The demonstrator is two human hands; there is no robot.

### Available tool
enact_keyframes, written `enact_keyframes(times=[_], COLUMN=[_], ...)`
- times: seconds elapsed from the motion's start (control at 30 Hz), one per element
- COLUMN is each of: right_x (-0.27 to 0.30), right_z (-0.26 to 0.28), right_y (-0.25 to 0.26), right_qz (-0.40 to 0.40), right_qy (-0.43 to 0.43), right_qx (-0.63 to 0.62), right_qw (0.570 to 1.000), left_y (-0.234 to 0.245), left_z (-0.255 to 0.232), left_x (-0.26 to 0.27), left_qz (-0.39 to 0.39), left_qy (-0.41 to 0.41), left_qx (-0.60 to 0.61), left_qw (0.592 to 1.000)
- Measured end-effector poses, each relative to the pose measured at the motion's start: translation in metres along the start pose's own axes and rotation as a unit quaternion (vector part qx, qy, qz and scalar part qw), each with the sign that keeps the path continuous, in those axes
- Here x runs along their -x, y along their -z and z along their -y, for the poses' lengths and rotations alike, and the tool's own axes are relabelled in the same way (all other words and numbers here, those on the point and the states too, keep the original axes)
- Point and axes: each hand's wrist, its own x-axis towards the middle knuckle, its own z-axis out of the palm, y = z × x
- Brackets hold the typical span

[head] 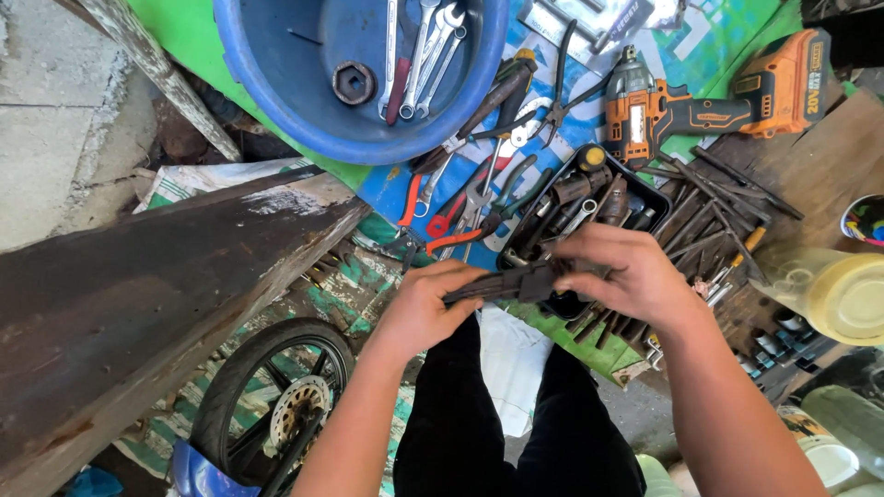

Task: The person selects a wrench from a cluttered workbench and uses it to tighten a bolt on the motorcycle's front fork area. They then move to the side of the motorcycle to adjust a component near the seat using their hands.

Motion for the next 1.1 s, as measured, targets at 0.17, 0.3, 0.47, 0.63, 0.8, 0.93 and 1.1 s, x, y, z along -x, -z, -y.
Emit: enact_keyframes(times=[0.17,0.3,0.47,0.63,0.8,0.93,1.1], right_x=[-0.012,-0.010,0.005,0.031,0.044,0.049,0.063], right_z=[0.008,0.017,0.032,0.023,0.019,0.016,0.019], right_y=[-0.008,-0.008,-0.019,-0.027,-0.028,-0.036,-0.032], right_qz=[-0.040,-0.054,-0.030,-0.044,-0.049,-0.052,-0.040], right_qy=[-0.005,-0.024,-0.068,-0.120,-0.235,-0.218,-0.139], right_qx=[0.049,0.089,0.107,0.068,-0.123,-0.118,-0.147], right_qw=[0.998,0.994,0.991,0.989,0.963,0.967,0.979], left_y=[-0.013,-0.013,-0.009,-0.011,-0.019,-0.023,-0.019], left_z=[0.011,0.015,0.006,0.017,0.026,0.035,0.029], left_x=[0.003,0.007,0.017,0.029,0.038,0.043,0.045], left_qz=[-0.007,-0.023,-0.003,0.000,-0.024,-0.030,-0.034], left_qy=[0.013,0.030,0.037,0.046,0.091,0.087,0.089], left_qx=[0.003,-0.002,-0.059,-0.024,0.048,0.045,0.040], left_qw=[1.000,0.999,0.998,0.999,0.994,0.995,0.995])
